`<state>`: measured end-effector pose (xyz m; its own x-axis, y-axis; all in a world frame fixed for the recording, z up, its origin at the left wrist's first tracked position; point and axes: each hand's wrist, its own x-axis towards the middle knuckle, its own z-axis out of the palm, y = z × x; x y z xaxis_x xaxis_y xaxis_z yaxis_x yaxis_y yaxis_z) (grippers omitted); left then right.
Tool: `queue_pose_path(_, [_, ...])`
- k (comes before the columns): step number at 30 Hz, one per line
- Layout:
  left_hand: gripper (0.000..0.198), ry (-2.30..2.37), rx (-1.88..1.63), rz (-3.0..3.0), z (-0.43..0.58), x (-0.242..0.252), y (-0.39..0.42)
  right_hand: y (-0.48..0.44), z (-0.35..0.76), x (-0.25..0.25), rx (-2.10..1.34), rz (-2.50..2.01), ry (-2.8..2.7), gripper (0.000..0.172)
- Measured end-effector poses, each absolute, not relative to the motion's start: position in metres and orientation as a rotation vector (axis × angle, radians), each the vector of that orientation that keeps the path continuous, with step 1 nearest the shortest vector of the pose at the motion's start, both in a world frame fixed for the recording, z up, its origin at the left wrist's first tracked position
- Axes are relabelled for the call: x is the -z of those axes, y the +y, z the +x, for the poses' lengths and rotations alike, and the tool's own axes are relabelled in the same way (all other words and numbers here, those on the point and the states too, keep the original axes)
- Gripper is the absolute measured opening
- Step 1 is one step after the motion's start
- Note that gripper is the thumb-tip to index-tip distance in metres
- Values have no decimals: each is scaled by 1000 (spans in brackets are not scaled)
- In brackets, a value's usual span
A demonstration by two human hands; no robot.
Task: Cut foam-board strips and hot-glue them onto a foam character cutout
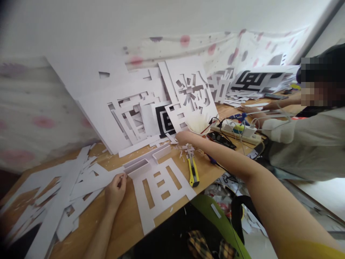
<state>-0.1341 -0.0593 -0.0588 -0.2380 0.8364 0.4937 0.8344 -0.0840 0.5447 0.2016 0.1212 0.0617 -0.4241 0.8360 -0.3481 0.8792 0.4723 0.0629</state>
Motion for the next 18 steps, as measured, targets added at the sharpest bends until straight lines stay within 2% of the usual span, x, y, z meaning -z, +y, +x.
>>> queue_pose_path(3, [25,2155,-1335,1875,-134,55,-61,114,212,-77,369,1492,2497,24])
queue_pose_path(8, [28,2155,-1424,1821,-122,42,-70,76,220,-95,748,1464,2683,43])
queue_pose_path(12, [29,1894,-1431,1907,-84,3,-88,32,205,-99,1538,1185,2750,32])
queue_pose_path(13, [29,1792,-1408,1903,-71,-9,-93,21,200,-98,1634,1097,2781,28])
queue_pose_path(18, [21,1451,-1311,1909,-19,-50,-117,-37,174,-86,1254,1027,3201,11])
